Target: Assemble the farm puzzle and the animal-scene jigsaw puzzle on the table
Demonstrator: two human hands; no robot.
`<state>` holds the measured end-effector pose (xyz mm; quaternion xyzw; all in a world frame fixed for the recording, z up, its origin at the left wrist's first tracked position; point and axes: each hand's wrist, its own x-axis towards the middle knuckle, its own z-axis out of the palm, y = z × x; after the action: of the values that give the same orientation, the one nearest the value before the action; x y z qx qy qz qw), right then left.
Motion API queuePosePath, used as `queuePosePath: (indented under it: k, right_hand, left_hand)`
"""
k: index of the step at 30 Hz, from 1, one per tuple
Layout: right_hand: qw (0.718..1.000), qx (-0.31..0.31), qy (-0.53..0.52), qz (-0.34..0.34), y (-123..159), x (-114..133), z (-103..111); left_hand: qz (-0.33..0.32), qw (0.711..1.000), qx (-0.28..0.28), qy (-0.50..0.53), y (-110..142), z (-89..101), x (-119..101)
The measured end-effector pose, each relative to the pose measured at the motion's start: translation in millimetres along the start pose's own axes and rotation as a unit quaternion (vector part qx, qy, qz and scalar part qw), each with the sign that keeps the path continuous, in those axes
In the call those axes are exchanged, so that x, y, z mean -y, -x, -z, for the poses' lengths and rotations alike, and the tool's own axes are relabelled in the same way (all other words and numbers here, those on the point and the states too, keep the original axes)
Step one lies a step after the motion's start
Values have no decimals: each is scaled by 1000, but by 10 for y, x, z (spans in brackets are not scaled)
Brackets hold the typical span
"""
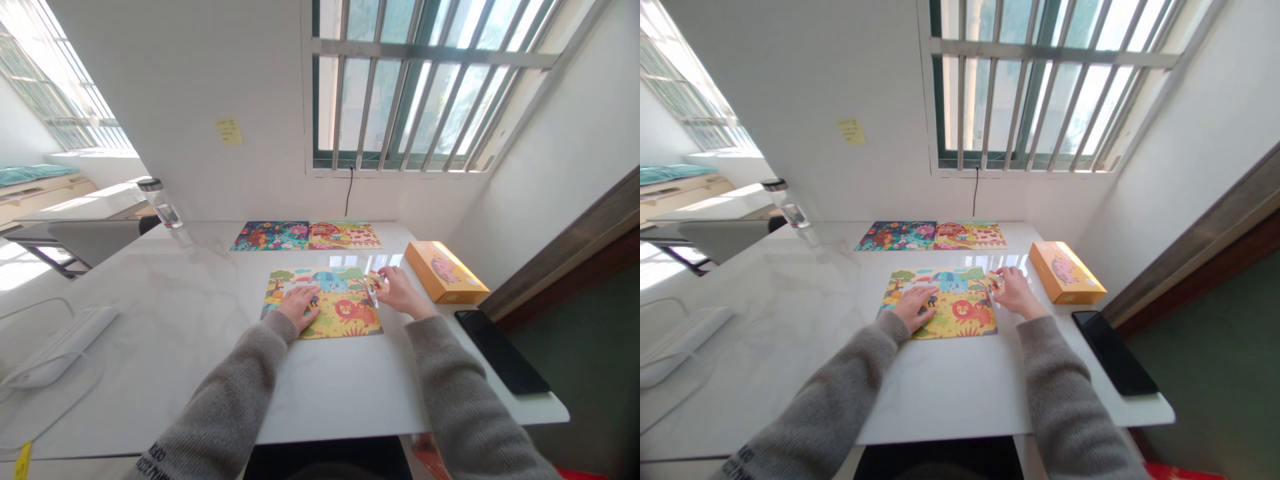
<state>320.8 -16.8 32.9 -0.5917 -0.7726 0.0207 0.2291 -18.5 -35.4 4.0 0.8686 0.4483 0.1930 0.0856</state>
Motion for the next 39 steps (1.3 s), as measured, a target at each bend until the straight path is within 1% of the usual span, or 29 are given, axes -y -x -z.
queuePosePath:
  k: [3,4,6,8,10,15,19,24,26,29,32,35,37,39]
  right_hand:
    - [993,0,-29,117,55,519,-146]
    - [989,3,-38,143,91,703,-207]
    - [983,11,-46,177,174,1024,-320]
    - [978,24,-56,202,248,1234,-400]
    - [976,20,-67,207,288,1320,-432]
    - [975,10,-90,203,270,1246,-375]
    - [972,1,-97,212,252,1201,-344]
    - [963,-27,-152,219,251,1156,-383]
    - [960,-27,-174,220,242,1129,-386]
    - [959,-18,-171,223,219,1093,-361]
    - [963,-14,-159,219,200,1069,-333]
    - [963,-22,-160,216,196,1063,-333]
    - [962,-30,-162,219,200,1065,-347]
    - [960,-33,-167,221,205,1067,-362]
  left_hand:
    - [-32,998,-45,24,-11,36,-39]
    - [-48,997,-47,31,-12,42,-50]
    - [-76,996,-32,42,-7,43,-67]
    - [-83,995,-15,47,3,38,-75]
    - [-78,996,-10,48,12,36,-71]
    - [-87,995,-6,42,9,61,-30]
    - [-81,996,-9,31,2,66,2]
    - [-77,994,-66,44,7,91,21]
    - [-85,991,-92,51,7,106,27]
    - [-94,987,-114,61,8,116,34]
    - [-92,988,-110,60,11,115,27]
    - [-89,990,-98,52,12,124,2]
    - [-92,991,-90,45,10,149,1]
    - [-98,991,-81,37,16,197,46]
